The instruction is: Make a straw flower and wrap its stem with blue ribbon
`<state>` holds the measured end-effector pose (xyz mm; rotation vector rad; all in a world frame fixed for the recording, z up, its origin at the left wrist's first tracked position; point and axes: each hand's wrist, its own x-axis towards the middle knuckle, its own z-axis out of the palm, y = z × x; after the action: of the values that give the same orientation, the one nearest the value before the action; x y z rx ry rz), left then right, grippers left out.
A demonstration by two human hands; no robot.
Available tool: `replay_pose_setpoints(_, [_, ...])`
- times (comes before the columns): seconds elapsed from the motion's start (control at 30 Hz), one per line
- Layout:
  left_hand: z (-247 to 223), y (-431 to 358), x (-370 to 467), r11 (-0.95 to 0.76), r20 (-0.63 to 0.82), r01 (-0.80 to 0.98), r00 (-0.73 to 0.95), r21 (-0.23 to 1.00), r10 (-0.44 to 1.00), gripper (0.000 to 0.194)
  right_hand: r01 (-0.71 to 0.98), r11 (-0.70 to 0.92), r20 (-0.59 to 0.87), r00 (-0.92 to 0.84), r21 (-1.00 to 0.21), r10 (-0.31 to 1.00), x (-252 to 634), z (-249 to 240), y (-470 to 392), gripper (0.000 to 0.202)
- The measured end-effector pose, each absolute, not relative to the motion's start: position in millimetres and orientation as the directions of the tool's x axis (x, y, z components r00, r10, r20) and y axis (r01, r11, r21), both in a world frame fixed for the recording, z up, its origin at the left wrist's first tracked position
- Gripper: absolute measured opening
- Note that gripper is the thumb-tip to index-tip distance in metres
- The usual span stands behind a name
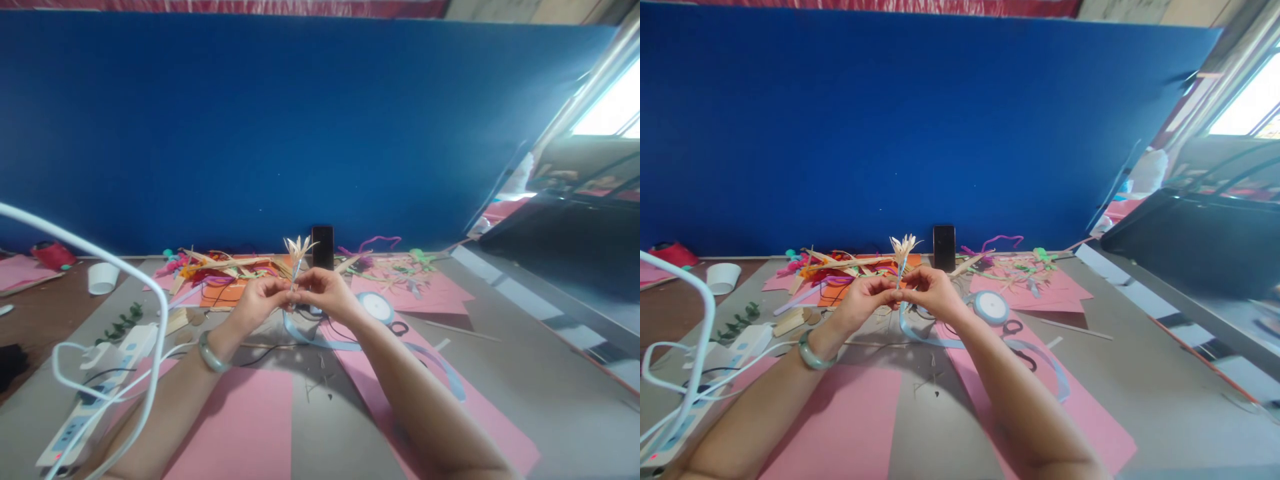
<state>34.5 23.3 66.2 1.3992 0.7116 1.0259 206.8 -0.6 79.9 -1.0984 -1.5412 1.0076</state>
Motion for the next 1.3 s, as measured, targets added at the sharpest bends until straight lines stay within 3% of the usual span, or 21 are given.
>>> replay_pose_setpoints(0.13, [69.3, 24.4, 34.0, -0.082, 0.143, -0.172, 0.38, 0.982, 0.914, 0.027, 0.369, 0.283, 0.249, -0.139, -0.885, 0.959, 205.8, 82.6, -5.4, 0.026])
replay_pose_setpoints(0.23, [70.6, 25.7, 32.2, -0.108, 0.164, -0.171, 0.36, 0.979, 0.919, 0.028, 0.395, 0.315, 0.267, -0.174, -0.863, 0.948, 205.4, 84.6, -7.5, 0.017])
replay_pose_setpoints(0.57, [69.8, 28.4, 31.4, -0.108, 0.161, -0.174, 0.332, 0.979, 0.929, 0.029, 0.514, 0.379, 0.294, -0.241, -0.769, 0.925, 208.5, 83.3, -2.3, 0.036])
replay_pose_setpoints(0.8, [64.7, 31.2, 29.7, -0.1, 0.143, -0.14, 0.342, 0.985, 0.929, 0.026, 0.503, 0.342, 0.26, -0.228, -0.793, 0.938, 204.6, 79.4, -0.9, 0.037])
replay_pose_setpoints(1.03, [69.2, 27.0, 31.8, -0.112, 0.142, -0.103, 0.356, 0.988, 0.924, 0.031, 0.443, 0.367, 0.316, -0.187, -0.818, 0.93, 204.5, 77.7, -2.7, 0.014])
replay_pose_setpoints(1.3, [74.0, 26.0, 29.8, -0.052, 0.079, -0.078, 0.398, 0.996, 0.914, 0.036, 0.495, 0.421, 0.395, -0.163, -0.76, 0.904, 205.8, 78.8, -0.4, 0.026])
